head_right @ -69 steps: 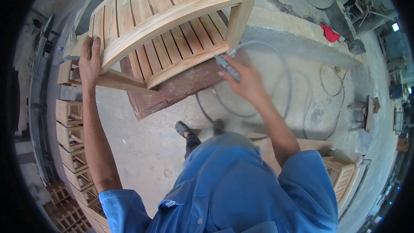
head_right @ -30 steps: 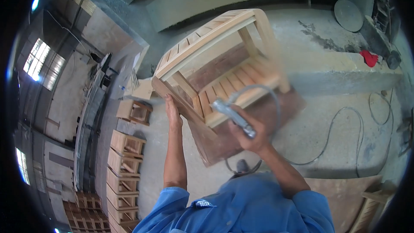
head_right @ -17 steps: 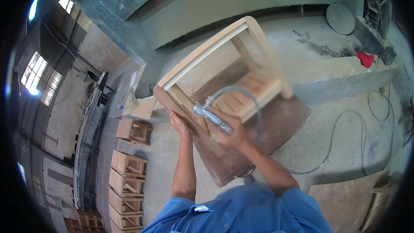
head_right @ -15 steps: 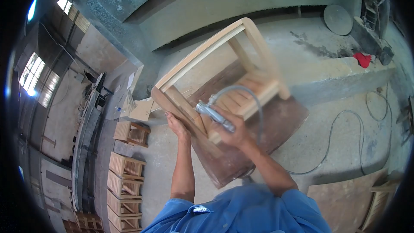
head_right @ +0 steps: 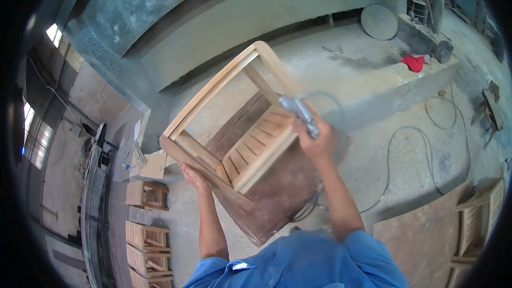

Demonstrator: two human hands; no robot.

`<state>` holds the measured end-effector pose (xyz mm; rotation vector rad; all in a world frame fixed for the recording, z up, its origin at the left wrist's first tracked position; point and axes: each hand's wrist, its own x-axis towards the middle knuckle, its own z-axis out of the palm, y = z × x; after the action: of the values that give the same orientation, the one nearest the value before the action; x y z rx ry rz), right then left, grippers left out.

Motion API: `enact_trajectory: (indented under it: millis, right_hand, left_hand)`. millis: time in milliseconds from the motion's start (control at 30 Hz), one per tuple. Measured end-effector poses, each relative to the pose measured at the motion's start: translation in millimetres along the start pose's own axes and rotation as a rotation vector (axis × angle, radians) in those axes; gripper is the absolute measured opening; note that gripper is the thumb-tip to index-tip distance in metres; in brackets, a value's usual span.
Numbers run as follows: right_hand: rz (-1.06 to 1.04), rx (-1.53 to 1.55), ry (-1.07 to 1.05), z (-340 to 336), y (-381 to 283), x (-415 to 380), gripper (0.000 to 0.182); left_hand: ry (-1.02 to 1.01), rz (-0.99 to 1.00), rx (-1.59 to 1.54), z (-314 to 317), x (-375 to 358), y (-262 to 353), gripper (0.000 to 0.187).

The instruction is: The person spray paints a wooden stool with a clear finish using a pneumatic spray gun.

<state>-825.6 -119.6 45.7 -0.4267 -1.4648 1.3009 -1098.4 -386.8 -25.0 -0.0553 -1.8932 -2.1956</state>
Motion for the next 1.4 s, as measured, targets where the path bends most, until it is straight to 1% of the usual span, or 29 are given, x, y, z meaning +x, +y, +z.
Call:
enact_trajectory:
  millis: [200, 233, 267, 300, 367, 400, 433, 467, 500, 533, 567, 633, 667, 700, 733, 800, 867, 933, 1000, 1033, 1067, 1100, 1133, 1167, 1233, 1267, 1333, 1367, 1400]
  right_hand:
    - [0.040, 0.030, 0.102, -20, 0, 8, 0.041]
    - [0.015, 0.015, 0.109, -21, 1, 7, 0.040]
    - [-0.001, -0.001, 0.117, -23, 3, 5, 0.039]
    - [0.031, -0.008, 0.124, -26, 3, 0, 0.039]
    - [0.108, 0.061, -0.024, -35, 0, -15, 0.038]
    - [0.140, 0.057, -0.025, -42, 12, -29, 0.038]
    - [0.008, -0.053, -0.119, -51, 30, -40, 0.045]
    - [-0.007, -0.047, -0.154, -53, 32, -54, 0.050]
    - [-0.021, -0.041, -0.190, -56, 33, -67, 0.055]
    - [-0.010, -0.037, -0.189, -60, 39, -81, 0.055]
    - [0.024, -0.071, -0.179, -67, 50, -95, 0.055]
    - [0.063, -0.105, -0.147, -79, 72, -123, 0.055]
    - [0.133, -0.100, -0.110, -85, 79, -135, 0.053]
    - [0.204, -0.095, -0.072, -92, 86, -146, 0.052]
    - [0.216, -0.097, -0.053, -101, 89, -152, 0.052]
    - [0.266, -0.131, 0.005, -110, 92, -160, 0.051]
    - [0.269, -0.128, 0.067, -114, 88, -161, 0.050]
    - [0.275, -0.121, 0.121, -116, 83, -158, 0.050]
    - [0.157, -0.214, 0.141, -114, 82, -156, 0.049]
    - [0.187, -0.197, 0.102, -112, 81, -159, 0.046]
    - [0.206, -0.179, 0.094, -106, 76, -165, 0.046]
    - [0.203, -0.149, 0.033, -101, 72, -169, 0.045]
    - [0.198, -0.118, -0.028, -96, 69, -173, 0.045]
    - [0.207, -0.104, -0.037, -89, 64, -180, 0.045]
    - [0.314, 0.037, -0.194, -72, 50, -195, 0.045]
    - [0.321, 0.049, -0.199, -66, 41, -198, 0.045]
    - [0.357, 0.083, -0.426, -55, 25, -202, 0.047]
    - [0.361, 0.092, -0.427, -47, 28, -209, 0.047]
    - [0.254, 0.101, -0.456, -38, 35, -218, 0.049]
  left_hand:
    - [0.000, -0.030, -0.035, 5, -8, 13, 0.065]
    - [-0.005, -0.035, -0.021, 3, -6, 9, 0.065]
    - [-0.033, -0.004, -0.027, 2, -1, 3, 0.065]
    - [-0.060, 0.021, -0.025, -4, 4, -3, 0.065]
    - [-0.072, 0.011, 0.035, -8, 10, -8, 0.063]
    - [-0.128, 0.036, 0.004, -7, 5, 3, 0.062]
    - [-0.182, 0.063, -0.036, -4, 2, 14, 0.061]
    - [-0.178, 0.053, -0.021, -4, 6, 11, 0.061]
    - [-0.196, 0.126, 0.097, -4, 12, 10, 0.061]
    - [-0.216, 0.204, 0.212, -4, 19, 10, 0.061]
    - [-0.221, 0.205, 0.222, -4, 23, 10, 0.061]
    - [-0.244, 0.252, 0.338, -1, 32, 9, 0.058]
    - [-0.265, 0.255, 0.344, -2, 46, 1, 0.058]
    - [-0.282, 0.185, 0.324, -5, 61, -6, 0.056]
    - [-0.298, 0.114, 0.308, -6, 71, -12, 0.054]
    - [-0.349, 0.119, 0.287, -5, 77, -5, 0.052]
    - [-0.305, 0.043, 0.354, -3, 80, 3, 0.051]
    - [-0.319, 0.057, 0.400, -4, 85, 4, 0.049]
    - [-0.349, 0.053, 0.339, -9, 96, -2, 0.049]
    - [-0.341, 0.057, 0.365, -13, 97, 1, 0.049]
    - [-0.371, 0.028, 0.315, -13, 95, 2, 0.050]
    - [-0.398, 0.001, 0.258, -10, 92, 4, 0.052]
    - [-0.383, 0.007, 0.276, -10, 89, 8, 0.052]
    - [-0.373, -0.023, 0.312, -7, 85, 14, 0.053]
    - [-0.353, -0.049, 0.356, -2, 75, 20, 0.055]
    - [-0.333, -0.063, 0.347, -1, 72, 21, 0.055]
    - [-0.310, -0.070, 0.348, -2, 77, 23, 0.055]
    - [-0.358, -0.062, 0.319, -5, 83, 18, 0.056]
    - [-0.407, -0.056, 0.289, -9, 88, 14, 0.057]
